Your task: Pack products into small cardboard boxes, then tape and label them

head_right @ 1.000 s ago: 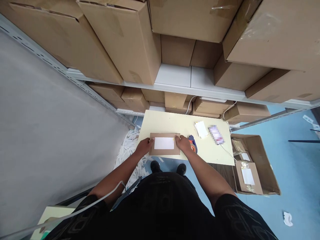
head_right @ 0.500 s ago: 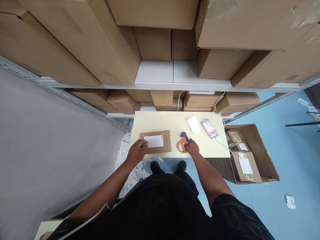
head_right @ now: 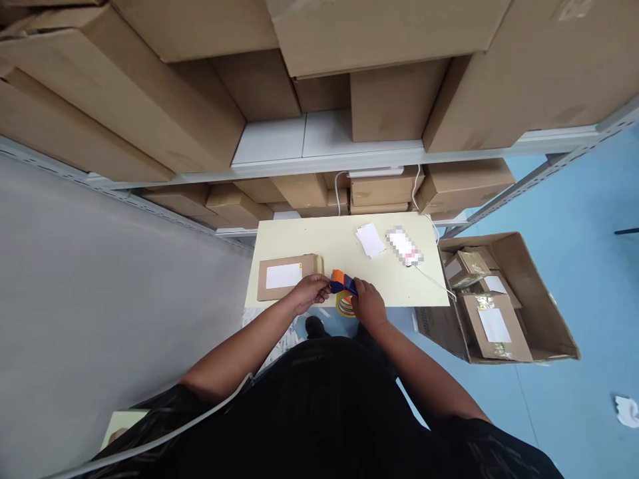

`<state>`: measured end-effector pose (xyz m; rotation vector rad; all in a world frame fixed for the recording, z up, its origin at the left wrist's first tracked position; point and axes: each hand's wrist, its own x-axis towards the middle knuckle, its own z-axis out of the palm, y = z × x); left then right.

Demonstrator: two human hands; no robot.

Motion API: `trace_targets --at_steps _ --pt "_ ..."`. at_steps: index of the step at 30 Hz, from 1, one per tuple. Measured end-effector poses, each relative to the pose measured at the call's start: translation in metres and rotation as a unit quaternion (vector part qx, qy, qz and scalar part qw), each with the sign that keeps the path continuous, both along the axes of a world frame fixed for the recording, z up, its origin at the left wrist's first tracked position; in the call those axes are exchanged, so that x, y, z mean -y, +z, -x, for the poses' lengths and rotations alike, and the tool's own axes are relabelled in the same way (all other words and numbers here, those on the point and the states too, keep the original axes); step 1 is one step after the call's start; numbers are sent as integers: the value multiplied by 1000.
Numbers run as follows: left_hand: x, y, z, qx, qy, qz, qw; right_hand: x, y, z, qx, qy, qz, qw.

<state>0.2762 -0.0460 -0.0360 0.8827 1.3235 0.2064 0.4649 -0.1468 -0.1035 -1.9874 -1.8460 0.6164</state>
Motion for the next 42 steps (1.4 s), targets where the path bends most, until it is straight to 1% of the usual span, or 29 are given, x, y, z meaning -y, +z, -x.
trace_targets --at_steps 1,2,4,6,8,11,13,15,17,20,22,23,25,26,28,30,32,33,34,35,36,37,39,40,41,42 --pt "1 0 -1 -32 -31 -17 999 2 1 -4 -1 4 6 1000" --pt "0 0 -2 -77 -77 -43 993 3 2 -7 -3 8 18 1000" --pt "-9 0 -7 -168 -182 -97 964 7 5 -11 -9 8 59 998" --pt "-30 -2 -17 -222 -266 -124 930 12 8 -10 -19 -18 113 993" --pt "-57 -6 -31 -246 -326 -127 904 18 10 -4 -31 -63 163 984" --pt "-93 -20 -57 -292 -429 -134 844 30 8 13 -46 -112 212 970" --pt "-108 -32 -69 -325 -480 -159 799 38 2 27 -48 -119 230 965" --pt "-114 -45 -73 -347 -514 -193 760 49 -6 42 -45 -119 249 960" --pt "-113 -57 -68 -356 -538 -223 731 59 -14 57 -48 -122 274 953" --pt "-102 -71 -50 -352 -571 -271 690 70 -20 80 -66 -119 296 945" --pt "-94 -77 -37 -349 -585 -297 669 69 -21 95 -74 -106 297 946" --pt "-90 -79 -32 -348 -588 -306 663 67 -20 102 -76 -97 298 947" --pt "-83 -77 -23 -341 -585 -318 663 60 -18 114 -70 -83 306 946" --pt "-82 -74 -19 -335 -582 -326 665 56 -17 119 -64 -78 310 945" --pt "-82 -63 -10 -316 -572 -352 670 50 -16 126 -53 -70 314 945" --pt "-87 -47 6 -292 -538 -407 678 47 -15 131 -49 -63 313 946" --pt "-96 -29 38 -285 -467 -474 690 46 -15 133 -51 -58 311 947" --pt "-101 -21 60 -294 -424 -495 699 47 -15 134 -53 -57 311 947" --pt "-104 -14 87 -317 -379 -498 712 48 -15 135 -54 -56 313 946" --pt "-106 -8 116 -339 -352 -487 724 49 -15 135 -55 -56 316 945" --pt "-105 -5 147 -352 -341 -469 734 50 -15 135 -54 -56 319 945" --pt "-102 -4 177 -348 -359 -443 745 50 -16 135 -54 -55 320 944" --pt "-89 -7 229 -312 -425 -384 758 52 -18 136 -55 -53 320 944" --pt "-79 -10 247 -296 -444 -366 762 54 -19 137 -56 -53 319 945" --pt "-69 -14 260 -283 -455 -355 766 55 -21 138 -59 -55 318 945" --pt "-60 -19 266 -280 -452 -352 770 56 -22 140 -61 -59 318 944"
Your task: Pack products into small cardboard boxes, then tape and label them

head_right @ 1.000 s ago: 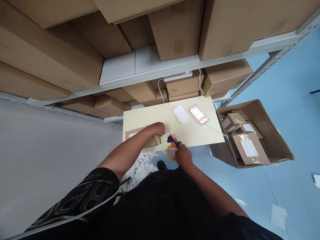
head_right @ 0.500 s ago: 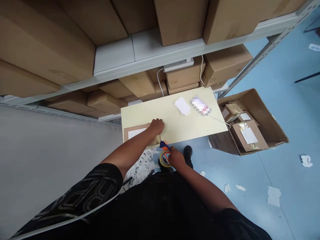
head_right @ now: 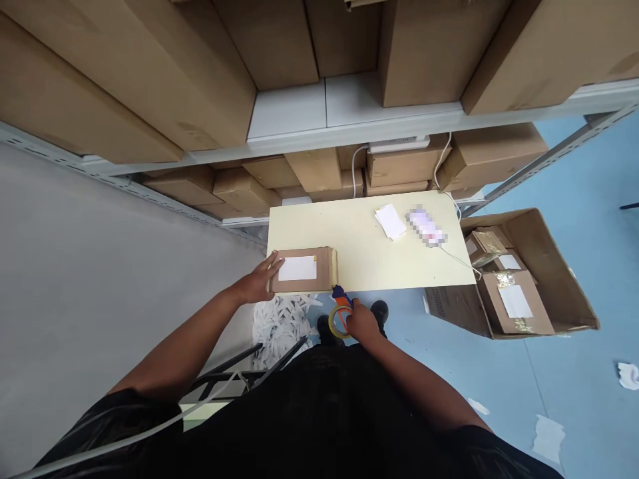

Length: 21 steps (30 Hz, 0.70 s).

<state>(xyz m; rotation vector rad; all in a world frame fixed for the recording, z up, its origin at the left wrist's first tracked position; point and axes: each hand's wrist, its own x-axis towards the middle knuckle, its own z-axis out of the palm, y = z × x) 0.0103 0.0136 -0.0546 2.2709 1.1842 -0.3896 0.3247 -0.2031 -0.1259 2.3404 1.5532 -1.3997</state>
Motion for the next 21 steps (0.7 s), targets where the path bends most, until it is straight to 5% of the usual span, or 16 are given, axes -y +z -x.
trace_targets --at_steps 5,9,12,15,21 --pt "41 -21 -34 28 96 -66 993 -15 -5 0 5 -45 -4 999" --pt "71 -27 -70 35 183 -62 981 -77 1 -33 42 -86 -9 995" --pt "81 -22 -82 32 125 -61 990 -138 8 -68 50 -62 -27 996" --pt "67 -17 -90 28 45 -115 992 -184 9 -87 35 -23 -39 998" --pt "31 -26 -106 14 9 -146 989 -218 -5 -79 1 25 -47 999"
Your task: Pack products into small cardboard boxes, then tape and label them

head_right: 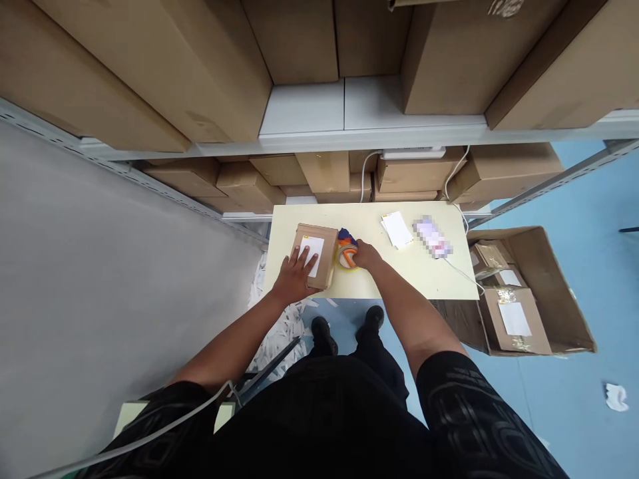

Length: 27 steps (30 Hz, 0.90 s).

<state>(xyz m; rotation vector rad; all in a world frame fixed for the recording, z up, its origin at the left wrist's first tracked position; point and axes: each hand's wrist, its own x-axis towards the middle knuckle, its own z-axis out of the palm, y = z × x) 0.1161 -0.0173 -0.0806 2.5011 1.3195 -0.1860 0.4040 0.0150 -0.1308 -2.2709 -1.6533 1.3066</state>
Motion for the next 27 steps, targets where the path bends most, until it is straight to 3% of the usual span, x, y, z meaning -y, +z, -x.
trace_targets --at_steps 4,7,11,14,18,20,23,27 --pt "2 -1 -3 -11 25 11 1000 24 -2 6 5 -28 -10 1000" --pt "3 1 -9 -26 52 18 998 80 -1 22 9 -57 0 998" --pt "4 0 -32 -35 102 5 994 169 -8 67 -54 -83 31 995" --pt "12 -2 -48 -32 124 9 992 193 -18 88 -96 -140 24 985" --pt "17 6 -40 -7 28 29 999 156 -20 64 -78 -213 3 974" --pt "5 11 -25 -2 -46 28 999 125 -15 37 -60 -189 18 980" --pt "-22 13 -5 5 -125 3 992 82 -4 3 -37 -93 32 994" --pt "-43 3 -4 4 -70 -30 997 52 4 -12 -32 -35 34 998"
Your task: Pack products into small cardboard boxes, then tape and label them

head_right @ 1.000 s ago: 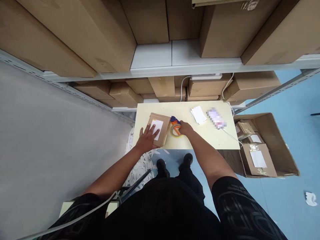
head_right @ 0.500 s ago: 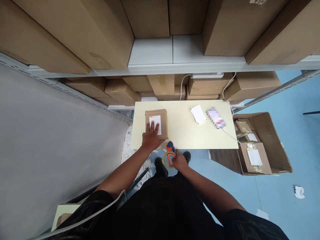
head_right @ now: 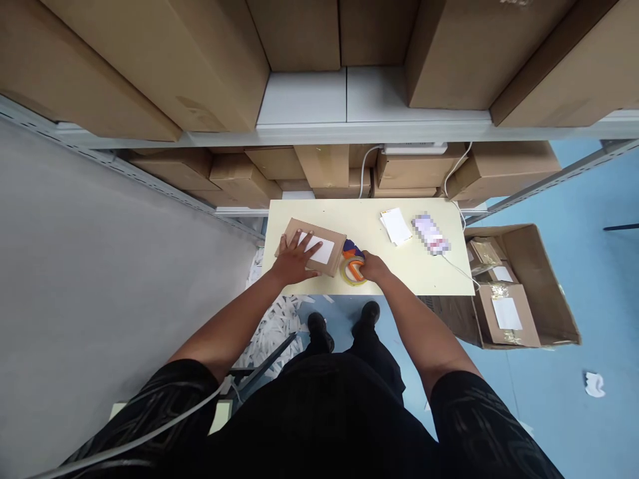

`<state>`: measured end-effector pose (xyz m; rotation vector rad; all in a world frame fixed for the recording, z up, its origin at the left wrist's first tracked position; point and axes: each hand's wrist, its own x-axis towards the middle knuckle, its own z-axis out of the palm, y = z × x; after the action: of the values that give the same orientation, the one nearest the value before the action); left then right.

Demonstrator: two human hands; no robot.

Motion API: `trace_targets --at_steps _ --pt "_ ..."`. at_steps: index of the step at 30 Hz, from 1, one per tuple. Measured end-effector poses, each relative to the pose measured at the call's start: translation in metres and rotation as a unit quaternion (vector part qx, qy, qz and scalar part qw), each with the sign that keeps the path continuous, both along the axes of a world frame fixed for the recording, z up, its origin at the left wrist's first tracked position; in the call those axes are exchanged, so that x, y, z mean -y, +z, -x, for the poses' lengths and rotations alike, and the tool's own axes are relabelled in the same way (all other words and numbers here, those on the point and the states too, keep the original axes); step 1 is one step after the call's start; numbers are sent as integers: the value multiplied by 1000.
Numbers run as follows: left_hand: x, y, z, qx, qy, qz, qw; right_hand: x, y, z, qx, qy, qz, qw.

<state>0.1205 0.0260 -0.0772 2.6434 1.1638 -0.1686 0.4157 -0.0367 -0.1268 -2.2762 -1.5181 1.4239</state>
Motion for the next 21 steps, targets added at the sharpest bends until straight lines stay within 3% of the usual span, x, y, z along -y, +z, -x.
trace_targets --at_steps 2,5,9,11,13,16,18,21 --pt "2 -6 -8 1 38 -9 999 6 -2 1 2 -12 -6 1000" --pt "11 -13 -22 3 75 -20 997 44 -11 10 -4 -65 -21 998" --pt "19 -16 -44 0 131 -21 991 109 -22 48 -61 -130 -29 989" --pt "26 -15 -58 -8 163 -11 987 122 -25 68 -58 -165 -23 984" --pt "34 -11 -68 -25 200 3 980 113 -26 78 -40 -189 -21 981" --pt "47 0 -65 -68 200 51 976 68 -21 59 -8 -183 -12 983" --pt "51 7 -49 -89 129 73 985 29 -14 32 7 -134 -11 991" --pt "46 9 -18 -78 -29 49 995 -22 -3 1 62 -11 -7 998"
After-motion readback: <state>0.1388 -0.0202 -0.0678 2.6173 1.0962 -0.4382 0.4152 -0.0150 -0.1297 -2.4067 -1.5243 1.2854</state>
